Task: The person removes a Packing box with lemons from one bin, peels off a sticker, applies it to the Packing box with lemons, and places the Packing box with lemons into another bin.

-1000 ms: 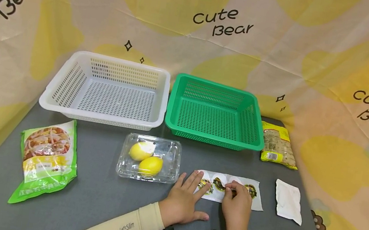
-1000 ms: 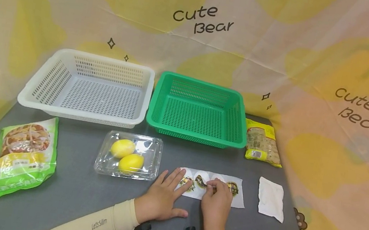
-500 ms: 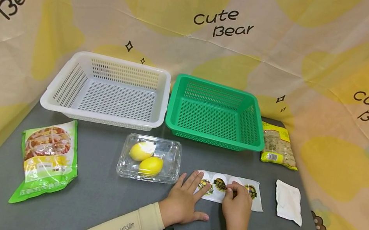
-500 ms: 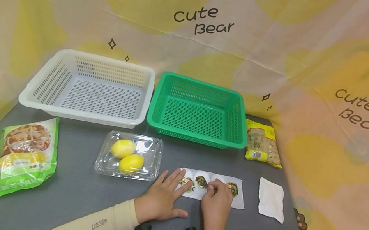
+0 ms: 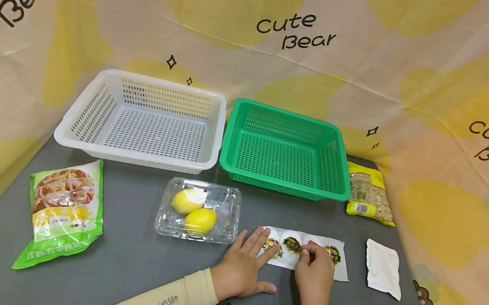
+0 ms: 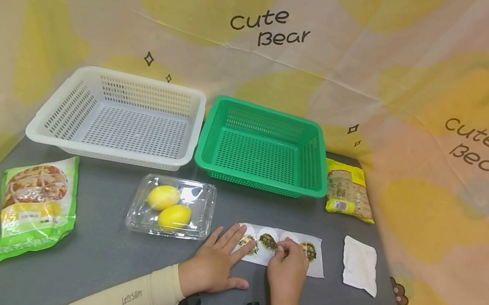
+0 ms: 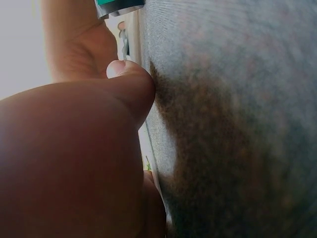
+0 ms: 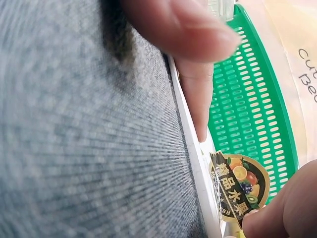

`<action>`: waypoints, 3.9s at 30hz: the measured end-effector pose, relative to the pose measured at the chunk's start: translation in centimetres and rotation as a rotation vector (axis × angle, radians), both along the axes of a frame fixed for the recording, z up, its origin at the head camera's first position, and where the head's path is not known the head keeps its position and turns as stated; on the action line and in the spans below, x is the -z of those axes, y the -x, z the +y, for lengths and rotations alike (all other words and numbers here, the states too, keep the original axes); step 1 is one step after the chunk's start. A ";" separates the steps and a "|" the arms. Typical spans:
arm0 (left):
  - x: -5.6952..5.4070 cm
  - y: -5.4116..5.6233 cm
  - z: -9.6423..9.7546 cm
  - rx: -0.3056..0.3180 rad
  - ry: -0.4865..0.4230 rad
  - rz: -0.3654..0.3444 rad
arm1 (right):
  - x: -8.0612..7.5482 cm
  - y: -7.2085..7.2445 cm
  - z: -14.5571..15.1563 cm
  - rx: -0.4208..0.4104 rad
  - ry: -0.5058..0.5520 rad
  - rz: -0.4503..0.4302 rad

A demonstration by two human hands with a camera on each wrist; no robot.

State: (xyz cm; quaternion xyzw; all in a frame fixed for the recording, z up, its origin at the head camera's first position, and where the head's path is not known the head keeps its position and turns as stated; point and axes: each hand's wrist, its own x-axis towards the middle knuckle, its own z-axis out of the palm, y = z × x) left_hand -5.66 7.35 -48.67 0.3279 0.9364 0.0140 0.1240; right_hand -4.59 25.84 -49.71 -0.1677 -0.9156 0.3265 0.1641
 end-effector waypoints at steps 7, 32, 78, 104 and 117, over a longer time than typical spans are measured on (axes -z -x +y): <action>0.0 0.0 0.0 -0.001 -0.003 -0.003 | -0.1 0.0 -0.1 0.017 0.022 -0.019; 0.3 0.3 0.1 0.013 -0.005 -0.016 | -0.9 -0.5 1.2 0.115 0.155 -0.114; -0.1 0.0 -0.5 0.012 -0.270 0.115 | -6.0 1.0 -3.3 -0.035 0.365 0.127; -2.1 2.1 -14.2 -0.592 -0.916 0.572 | -7.3 5.2 -15.2 -0.420 0.311 -0.172; -0.6 0.3 -14.2 -0.380 -0.679 0.410 | -6.8 5.7 -16.7 -0.436 0.223 -0.228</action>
